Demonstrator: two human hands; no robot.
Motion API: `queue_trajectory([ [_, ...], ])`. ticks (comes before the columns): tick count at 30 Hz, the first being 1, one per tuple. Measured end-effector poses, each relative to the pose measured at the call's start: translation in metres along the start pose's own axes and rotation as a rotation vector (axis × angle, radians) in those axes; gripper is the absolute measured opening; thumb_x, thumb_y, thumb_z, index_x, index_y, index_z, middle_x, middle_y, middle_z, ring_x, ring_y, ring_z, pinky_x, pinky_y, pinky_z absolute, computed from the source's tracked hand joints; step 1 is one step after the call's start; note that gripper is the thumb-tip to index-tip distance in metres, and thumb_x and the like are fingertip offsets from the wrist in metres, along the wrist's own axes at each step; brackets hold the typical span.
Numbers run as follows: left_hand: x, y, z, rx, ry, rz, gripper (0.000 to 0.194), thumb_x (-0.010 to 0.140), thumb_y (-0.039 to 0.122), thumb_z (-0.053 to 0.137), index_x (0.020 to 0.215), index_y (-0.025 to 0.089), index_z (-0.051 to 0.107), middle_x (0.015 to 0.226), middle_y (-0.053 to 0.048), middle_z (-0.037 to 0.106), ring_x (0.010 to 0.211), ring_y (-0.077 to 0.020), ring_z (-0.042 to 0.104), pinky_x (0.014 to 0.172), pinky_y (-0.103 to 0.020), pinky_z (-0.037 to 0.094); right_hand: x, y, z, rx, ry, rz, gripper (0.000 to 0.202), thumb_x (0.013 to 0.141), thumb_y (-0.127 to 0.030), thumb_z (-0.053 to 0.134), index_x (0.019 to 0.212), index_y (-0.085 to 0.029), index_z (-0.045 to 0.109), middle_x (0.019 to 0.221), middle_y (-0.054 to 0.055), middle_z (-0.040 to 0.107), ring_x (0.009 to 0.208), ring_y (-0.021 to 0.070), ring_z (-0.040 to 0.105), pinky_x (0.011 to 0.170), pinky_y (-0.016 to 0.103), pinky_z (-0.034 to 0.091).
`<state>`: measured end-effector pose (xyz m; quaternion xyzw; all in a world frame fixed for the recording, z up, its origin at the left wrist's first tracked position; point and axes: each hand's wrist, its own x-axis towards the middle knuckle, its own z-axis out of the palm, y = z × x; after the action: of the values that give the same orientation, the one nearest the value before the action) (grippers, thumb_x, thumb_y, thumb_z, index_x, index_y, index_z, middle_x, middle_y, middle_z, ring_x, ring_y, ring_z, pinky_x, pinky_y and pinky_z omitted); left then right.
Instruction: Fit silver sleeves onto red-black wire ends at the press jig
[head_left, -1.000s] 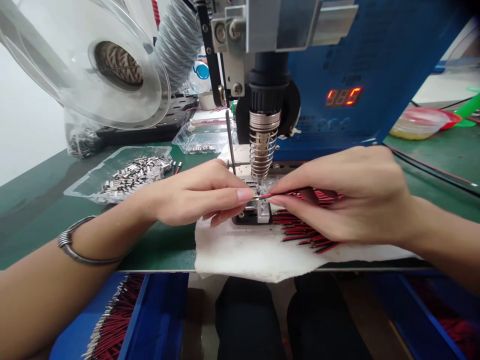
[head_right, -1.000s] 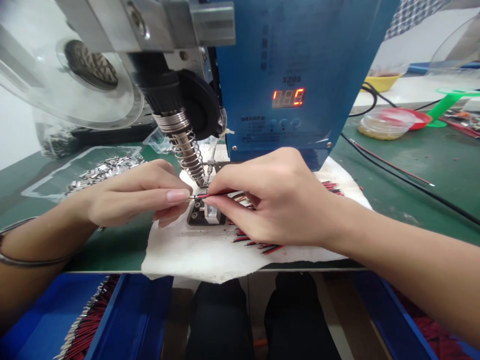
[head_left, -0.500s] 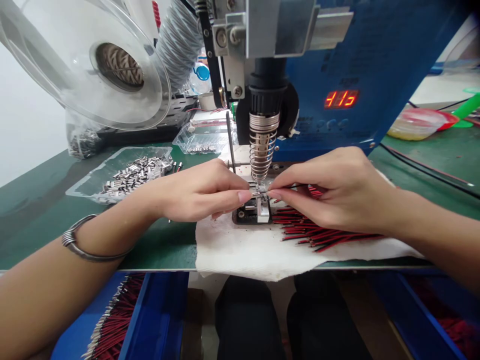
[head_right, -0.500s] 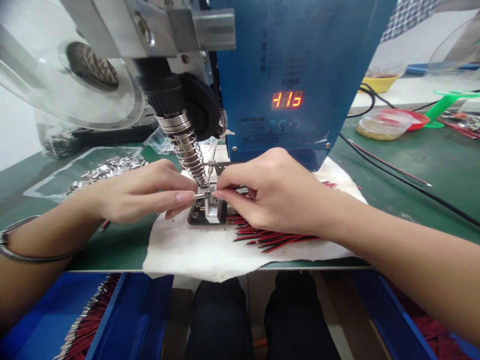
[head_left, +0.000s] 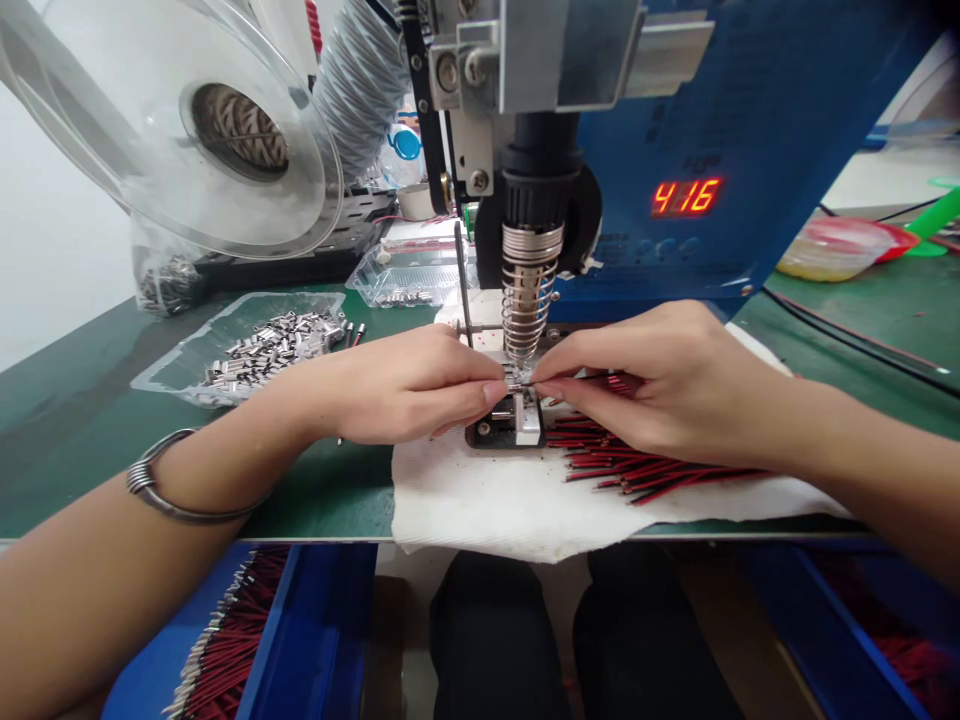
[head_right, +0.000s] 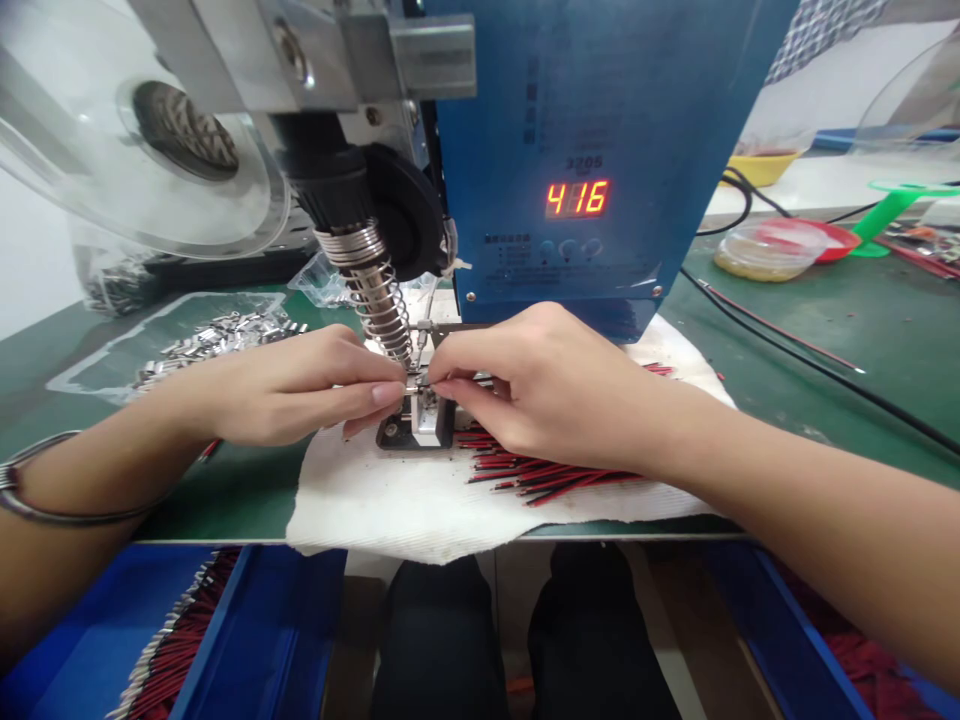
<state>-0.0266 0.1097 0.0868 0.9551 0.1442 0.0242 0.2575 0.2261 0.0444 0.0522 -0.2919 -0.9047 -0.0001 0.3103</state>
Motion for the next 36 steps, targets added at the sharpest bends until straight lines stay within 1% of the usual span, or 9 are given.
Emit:
queue_trajectory([
  [3,0.0001,-0.0005,0.0004,0.002,-0.007,-0.011,0.041,0.111,0.027,0.046,0.072,0.019,0.059,0.06,0.0,0.063,0.053,-0.0113,0.053,0.055,-0.025,0.041,0.0014,-0.0012,0.0003,0.048,-0.028,0.026,0.015,0.102,-0.015,0.063,0.099,-0.021,0.076,0.087,0.002,0.081,0.067,0.016,0.069,0.063,0.029,0.049],
  [5,0.0004,-0.0007,0.0006,0.005,-0.009,-0.007,0.041,0.111,0.026,0.046,0.072,0.019,0.059,0.06,0.001,0.062,0.053,-0.0111,0.053,0.055,-0.025,0.041,0.0023,-0.0019,0.0003,0.071,-0.042,0.048,0.016,0.102,-0.014,0.061,0.099,-0.02,0.075,0.089,0.003,0.082,0.068,0.0163,0.069,0.064,0.029,0.05],
  [11,0.0,0.0,0.001,0.006,-0.002,-0.011,0.043,0.111,0.029,0.045,0.072,0.018,0.06,0.06,0.001,0.062,0.053,-0.0107,0.053,0.055,-0.024,0.041,0.0046,-0.0021,-0.0018,0.141,-0.078,0.113,0.014,0.102,-0.015,0.062,0.099,-0.019,0.075,0.078,0.0,0.076,0.061,0.0135,0.063,0.06,0.027,0.045],
  [17,0.0004,0.0001,0.0017,0.006,-0.005,-0.03,0.044,0.111,0.029,0.044,0.072,0.018,0.059,0.06,0.001,0.061,0.053,-0.0108,0.052,0.056,-0.025,0.041,0.0052,-0.0038,-0.002,0.209,-0.1,0.2,0.013,0.104,-0.019,0.063,0.098,-0.018,0.074,0.073,-0.004,0.072,0.054,0.0103,0.056,0.057,0.026,0.043],
  [21,0.0012,0.0004,0.0016,0.005,-0.013,-0.03,0.044,0.111,0.03,0.045,0.072,0.019,0.058,0.059,0.001,0.061,0.052,-0.011,0.051,0.055,-0.025,0.04,0.0055,-0.0059,-0.0006,0.261,-0.107,0.259,0.013,0.103,-0.02,0.063,0.097,-0.019,0.075,0.071,-0.005,0.07,0.054,0.0107,0.056,0.056,0.026,0.043],
  [26,0.0007,0.0015,0.0012,0.006,-0.008,-0.026,0.043,0.11,0.028,0.045,0.071,0.018,0.059,0.059,0.001,0.061,0.052,-0.0104,0.051,0.054,-0.024,0.04,0.0062,-0.0077,0.0004,0.312,-0.11,0.319,0.015,0.102,-0.02,0.062,0.094,-0.019,0.075,0.065,-0.006,0.067,0.052,0.0106,0.054,0.054,0.026,0.042],
  [33,0.0006,0.0015,0.0017,0.012,-0.007,-0.043,0.042,0.11,0.025,0.044,0.071,0.018,0.059,0.059,0.002,0.06,0.052,-0.0095,0.051,0.055,-0.023,0.04,0.0061,-0.0093,0.0007,0.314,-0.096,0.364,0.016,0.101,-0.025,0.063,0.093,-0.019,0.075,0.064,-0.005,0.066,0.052,0.0114,0.052,0.055,0.028,0.04],
  [36,0.0007,0.0015,0.0022,0.018,0.002,-0.029,0.042,0.11,0.025,0.044,0.071,0.019,0.059,0.058,0.003,0.06,0.051,-0.0098,0.051,0.055,-0.024,0.039,0.0062,-0.0094,0.0013,0.301,-0.08,0.362,0.016,0.101,-0.025,0.064,0.092,-0.02,0.076,0.063,-0.005,0.066,0.052,0.0114,0.052,0.057,0.029,0.041],
])
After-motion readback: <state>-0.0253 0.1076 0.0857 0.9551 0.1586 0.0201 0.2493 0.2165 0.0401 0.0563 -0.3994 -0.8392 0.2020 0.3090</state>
